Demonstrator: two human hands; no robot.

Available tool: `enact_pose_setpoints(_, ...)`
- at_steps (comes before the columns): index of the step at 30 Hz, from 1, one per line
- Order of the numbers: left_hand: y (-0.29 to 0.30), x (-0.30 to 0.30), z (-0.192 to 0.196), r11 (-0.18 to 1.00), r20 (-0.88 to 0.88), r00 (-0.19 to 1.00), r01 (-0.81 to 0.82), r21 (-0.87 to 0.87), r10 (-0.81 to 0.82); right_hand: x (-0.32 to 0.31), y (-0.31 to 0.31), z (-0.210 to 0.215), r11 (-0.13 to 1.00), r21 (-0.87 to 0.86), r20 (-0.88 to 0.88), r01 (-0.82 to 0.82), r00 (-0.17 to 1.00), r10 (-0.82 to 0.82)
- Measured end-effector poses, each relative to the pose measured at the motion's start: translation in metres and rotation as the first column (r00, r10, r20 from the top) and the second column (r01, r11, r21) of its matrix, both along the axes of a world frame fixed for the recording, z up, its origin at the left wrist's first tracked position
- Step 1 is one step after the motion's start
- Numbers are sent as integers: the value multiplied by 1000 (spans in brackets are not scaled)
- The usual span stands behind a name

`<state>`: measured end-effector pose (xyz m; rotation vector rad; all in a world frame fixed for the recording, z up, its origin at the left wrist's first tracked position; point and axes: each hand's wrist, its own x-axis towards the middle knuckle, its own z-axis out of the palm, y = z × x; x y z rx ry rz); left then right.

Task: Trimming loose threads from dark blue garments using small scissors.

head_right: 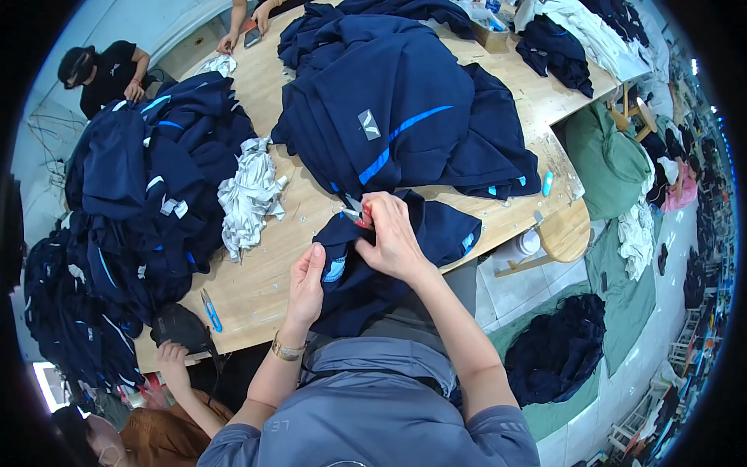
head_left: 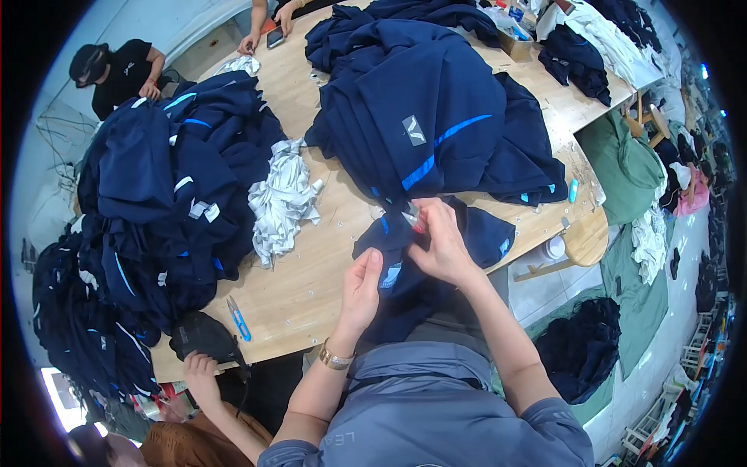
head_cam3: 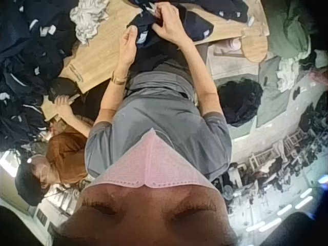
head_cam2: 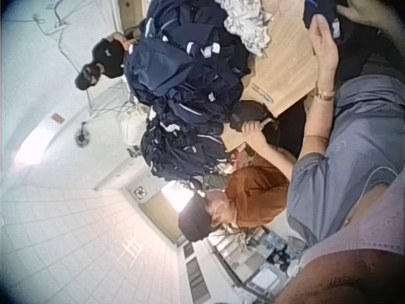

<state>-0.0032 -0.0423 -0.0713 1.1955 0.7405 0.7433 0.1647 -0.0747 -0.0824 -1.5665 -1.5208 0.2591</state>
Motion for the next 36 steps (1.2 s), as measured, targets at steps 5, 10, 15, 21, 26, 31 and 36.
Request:
enact_pose_setpoints(5,4,-5,-10,998,45,999,-4,-70,7,12,22,-14,994,-29,-580,-104,812,68)
enact_pose_setpoints(10,8,-4,15,999,-54,999,2,52,1,35,19,9,995,80,-618,53,786,7)
enact_pose_setpoints(15,18,-17,14,481,-176,789,-166,861,589,39,-4,10,904,232,-391,360,885,-253)
enact_pose_setpoints(21,18,-30,-17,392,-189,784,-74,917,591,51,-45,-33,848,66,-405,525,791,-458)
enact_pose_setpoints(26,12,-38,-40,422,-259,790,0,907,556,50,-64,-50,820,-111,-384,561,737,-557)
enact_pose_setpoints(31,10,-39,-40,472,-306,781,17,881,544,51,-63,-57,795,32,-453,606,718,-529)
enact_pose_setpoints(36,30,-43,-17,740,-212,839,-288,608,501,53,-58,-22,885,-2,-777,466,556,-295)
